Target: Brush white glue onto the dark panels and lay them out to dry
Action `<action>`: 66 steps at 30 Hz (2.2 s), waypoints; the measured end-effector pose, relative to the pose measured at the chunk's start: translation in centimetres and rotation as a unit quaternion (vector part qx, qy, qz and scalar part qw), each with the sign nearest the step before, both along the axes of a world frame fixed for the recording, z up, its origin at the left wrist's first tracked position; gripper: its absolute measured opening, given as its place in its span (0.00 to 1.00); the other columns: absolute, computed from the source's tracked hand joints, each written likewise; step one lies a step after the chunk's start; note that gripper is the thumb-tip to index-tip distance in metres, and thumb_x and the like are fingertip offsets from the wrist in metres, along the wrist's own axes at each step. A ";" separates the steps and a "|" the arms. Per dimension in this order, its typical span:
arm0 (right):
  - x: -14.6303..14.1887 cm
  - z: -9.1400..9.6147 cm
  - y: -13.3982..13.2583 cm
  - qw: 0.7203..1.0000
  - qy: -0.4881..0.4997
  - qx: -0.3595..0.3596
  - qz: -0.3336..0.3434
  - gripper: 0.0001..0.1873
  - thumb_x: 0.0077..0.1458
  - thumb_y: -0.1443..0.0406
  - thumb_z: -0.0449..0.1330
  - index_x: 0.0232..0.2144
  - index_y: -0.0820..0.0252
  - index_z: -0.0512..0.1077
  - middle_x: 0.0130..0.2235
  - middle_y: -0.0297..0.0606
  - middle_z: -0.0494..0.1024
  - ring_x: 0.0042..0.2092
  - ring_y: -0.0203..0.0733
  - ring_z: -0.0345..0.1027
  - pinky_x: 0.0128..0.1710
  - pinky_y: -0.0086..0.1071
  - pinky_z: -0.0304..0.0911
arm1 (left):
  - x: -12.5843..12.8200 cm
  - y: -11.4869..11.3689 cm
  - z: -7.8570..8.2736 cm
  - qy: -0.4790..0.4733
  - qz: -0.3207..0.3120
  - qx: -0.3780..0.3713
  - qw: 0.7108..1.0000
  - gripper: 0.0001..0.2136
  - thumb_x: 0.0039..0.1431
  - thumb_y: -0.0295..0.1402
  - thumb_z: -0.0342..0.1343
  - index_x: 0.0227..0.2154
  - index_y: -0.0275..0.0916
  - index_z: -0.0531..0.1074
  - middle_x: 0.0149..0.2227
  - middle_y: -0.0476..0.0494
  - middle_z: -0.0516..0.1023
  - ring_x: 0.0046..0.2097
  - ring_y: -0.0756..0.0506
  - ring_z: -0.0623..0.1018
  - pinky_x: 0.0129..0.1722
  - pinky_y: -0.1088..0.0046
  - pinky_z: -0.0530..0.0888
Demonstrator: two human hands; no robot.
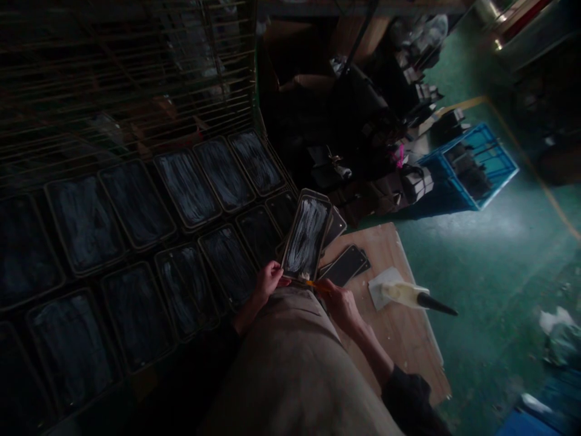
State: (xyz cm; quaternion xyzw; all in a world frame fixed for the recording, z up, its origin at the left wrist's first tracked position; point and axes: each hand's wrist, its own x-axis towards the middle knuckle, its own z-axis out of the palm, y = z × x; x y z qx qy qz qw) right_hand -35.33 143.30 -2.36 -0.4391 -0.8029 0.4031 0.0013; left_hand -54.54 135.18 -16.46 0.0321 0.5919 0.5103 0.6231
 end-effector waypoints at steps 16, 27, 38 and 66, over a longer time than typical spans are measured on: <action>-0.1 -2.9 4.8 0.965 0.120 0.045 -0.229 0.16 0.62 0.56 0.52 0.45 0.59 0.71 0.30 0.37 0.80 0.33 0.42 0.76 0.35 0.31 0.70 | 0.0 0.4 -0.1 0.073 -0.044 -0.012 0.996 0.11 0.49 0.35 0.60 0.32 0.38 0.64 0.21 0.53 0.73 0.21 0.48 0.79 0.18 0.79 0.73; -0.1 -2.3 2.7 0.992 -0.001 0.078 -0.096 0.13 0.61 0.62 0.51 0.46 0.55 0.70 0.30 0.35 0.80 0.30 0.41 0.75 0.30 0.28 0.66 | 0.2 0.2 -0.1 0.022 -0.009 -0.016 1.000 0.13 0.49 0.36 0.61 0.32 0.39 0.63 0.24 0.51 0.76 0.25 0.45 0.81 0.24 0.72 0.78; -4.2 -2.2 7.0 0.983 0.096 0.066 -0.139 0.13 0.62 0.62 0.51 0.45 0.56 0.71 0.32 0.36 0.81 0.35 0.42 0.77 0.33 0.29 0.68 | 0.0 0.1 -0.2 0.035 -0.020 -0.006 0.999 0.17 0.46 0.41 0.63 0.33 0.38 0.63 0.24 0.51 0.74 0.25 0.45 0.80 0.24 0.72 0.78; -3.5 -2.7 10.3 0.979 0.145 0.120 -0.085 0.13 0.65 0.61 0.50 0.47 0.56 0.71 0.35 0.37 0.80 0.36 0.40 0.76 0.35 0.27 0.66 | 0.1 1.2 1.2 0.022 -0.092 -0.006 0.996 0.21 0.46 0.45 0.63 0.35 0.37 0.65 0.28 0.47 0.77 0.27 0.46 0.80 0.25 0.75 0.76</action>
